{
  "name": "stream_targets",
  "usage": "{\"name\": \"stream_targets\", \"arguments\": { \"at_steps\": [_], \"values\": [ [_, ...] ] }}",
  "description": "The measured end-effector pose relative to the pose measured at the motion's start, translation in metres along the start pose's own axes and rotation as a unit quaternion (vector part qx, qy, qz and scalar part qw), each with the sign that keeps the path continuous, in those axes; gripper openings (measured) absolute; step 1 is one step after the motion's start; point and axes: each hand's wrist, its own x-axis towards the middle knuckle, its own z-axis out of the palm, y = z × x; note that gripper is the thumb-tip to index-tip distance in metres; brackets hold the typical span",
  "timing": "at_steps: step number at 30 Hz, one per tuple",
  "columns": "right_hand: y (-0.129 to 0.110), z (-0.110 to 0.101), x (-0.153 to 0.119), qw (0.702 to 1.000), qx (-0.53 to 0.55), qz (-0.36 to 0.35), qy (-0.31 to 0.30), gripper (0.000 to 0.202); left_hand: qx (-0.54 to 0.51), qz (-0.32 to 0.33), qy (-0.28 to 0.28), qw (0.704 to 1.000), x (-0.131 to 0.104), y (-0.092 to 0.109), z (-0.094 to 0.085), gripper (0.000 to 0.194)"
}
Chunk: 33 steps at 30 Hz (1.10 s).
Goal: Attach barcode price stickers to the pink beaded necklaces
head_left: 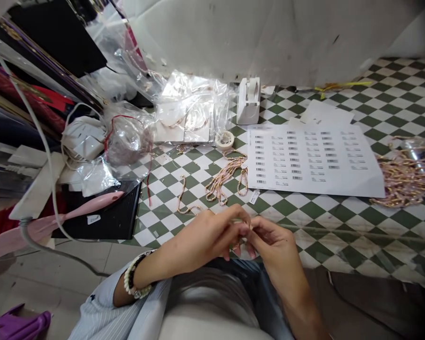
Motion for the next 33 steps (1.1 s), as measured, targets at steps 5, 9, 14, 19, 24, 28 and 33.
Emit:
{"name": "stream_targets", "arguments": {
  "at_steps": [5,9,14,19,24,28,33],
  "values": [
    [-0.011,-0.065,-0.002,0.987,-0.104,-0.069,0.098,0.01,0.291,0.126,0.023,0.948,-0.014,-0.002,-0.024,0.019],
    [-0.023,-0.111,-0.012,0.961,-0.218,-0.124,0.116,0.016,0.288,0.119,0.014,0.95,-0.022,-0.015,-0.044,0.023],
    [-0.014,-0.12,-0.014,0.908,-0.292,-0.17,0.248,0.011,0.362,0.003,0.038,0.931,-0.038,-0.035,-0.05,0.027],
    [0.015,-0.15,-0.012,0.863,-0.351,-0.227,0.284,0.014,0.294,-0.068,0.13,0.945,-0.068,-0.057,-0.06,0.027],
    [0.021,-0.176,-0.019,0.846,-0.401,-0.256,0.241,0.018,0.186,-0.067,0.103,0.975,-0.091,-0.074,-0.075,0.033],
    [0.014,-0.176,-0.017,0.821,-0.45,-0.265,0.233,0.019,0.191,-0.121,0.172,0.959,-0.118,-0.084,-0.091,0.027],
    [0.011,-0.18,-0.004,0.78,-0.503,-0.282,0.242,0.016,0.189,-0.148,0.248,0.939,-0.15,-0.098,-0.105,0.025]
  ]
}}
